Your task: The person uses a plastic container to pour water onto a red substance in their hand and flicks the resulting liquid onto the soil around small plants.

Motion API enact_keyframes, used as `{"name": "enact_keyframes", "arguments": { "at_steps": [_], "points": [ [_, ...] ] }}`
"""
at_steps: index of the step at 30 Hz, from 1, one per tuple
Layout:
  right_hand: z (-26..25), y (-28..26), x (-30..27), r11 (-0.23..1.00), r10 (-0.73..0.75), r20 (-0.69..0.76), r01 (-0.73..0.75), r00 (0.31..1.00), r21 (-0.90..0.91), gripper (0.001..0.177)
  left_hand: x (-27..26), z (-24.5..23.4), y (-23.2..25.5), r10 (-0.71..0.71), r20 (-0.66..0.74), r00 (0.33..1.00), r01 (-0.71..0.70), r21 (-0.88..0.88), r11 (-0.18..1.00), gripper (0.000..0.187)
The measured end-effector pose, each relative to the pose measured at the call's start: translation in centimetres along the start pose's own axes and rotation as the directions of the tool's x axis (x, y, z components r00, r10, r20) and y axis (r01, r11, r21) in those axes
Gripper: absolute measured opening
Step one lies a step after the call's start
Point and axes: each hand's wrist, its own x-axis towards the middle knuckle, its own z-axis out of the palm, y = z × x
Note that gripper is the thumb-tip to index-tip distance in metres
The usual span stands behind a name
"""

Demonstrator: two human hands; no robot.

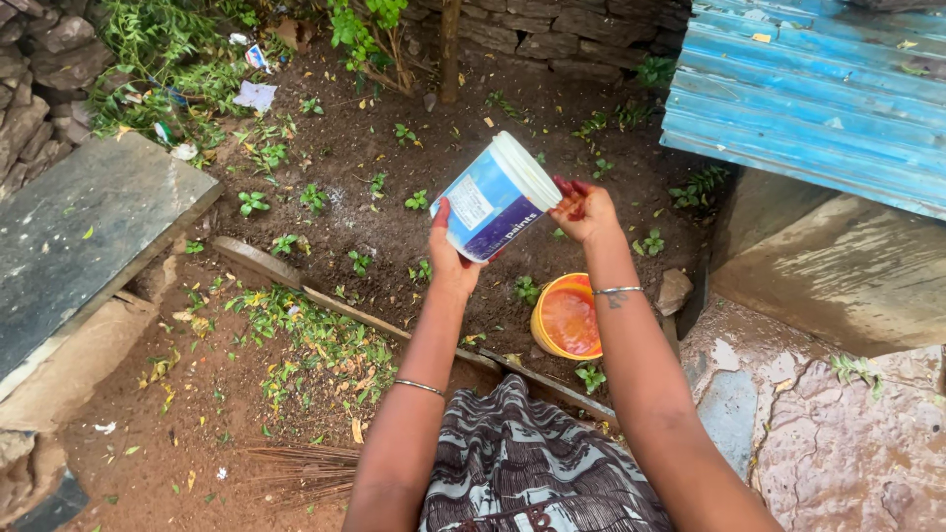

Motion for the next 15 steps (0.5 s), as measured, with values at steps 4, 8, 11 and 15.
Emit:
{"name": "enact_keyframes", "arguments": {
  "at_steps": [4,8,11,15],
  "points": [
    [0.4,0.5,1.0,0.999,0.000,0.091,-0.005,0.996,0.049,0.036,0.6,-0.1,-0.8,0.111,0.064,0.992,-0.107,-0.066,0.992,0.067],
    [-0.3,1.0,4.3,0.987,-0.028,0.156,0.003,0.987,0.158,0.030,-0.7,1.4,-0.6,0.177,-0.031,0.984,-0.171,0.144,0.975,0.084],
    [-0.5,1.1,5.1,0.994,-0.040,0.142,0.024,0.989,0.111,0.029,-1.8,2.2,-0.1,0.220,-0.009,0.976,-0.212,0.223,0.951,0.088],
    [-0.6,1.4,5.3,0.996,0.001,0.116,-0.011,0.993,0.083,0.030,-2.5,2.8,-0.1,0.301,0.017,0.954,-0.296,0.246,0.923,0.090]
  ]
}}
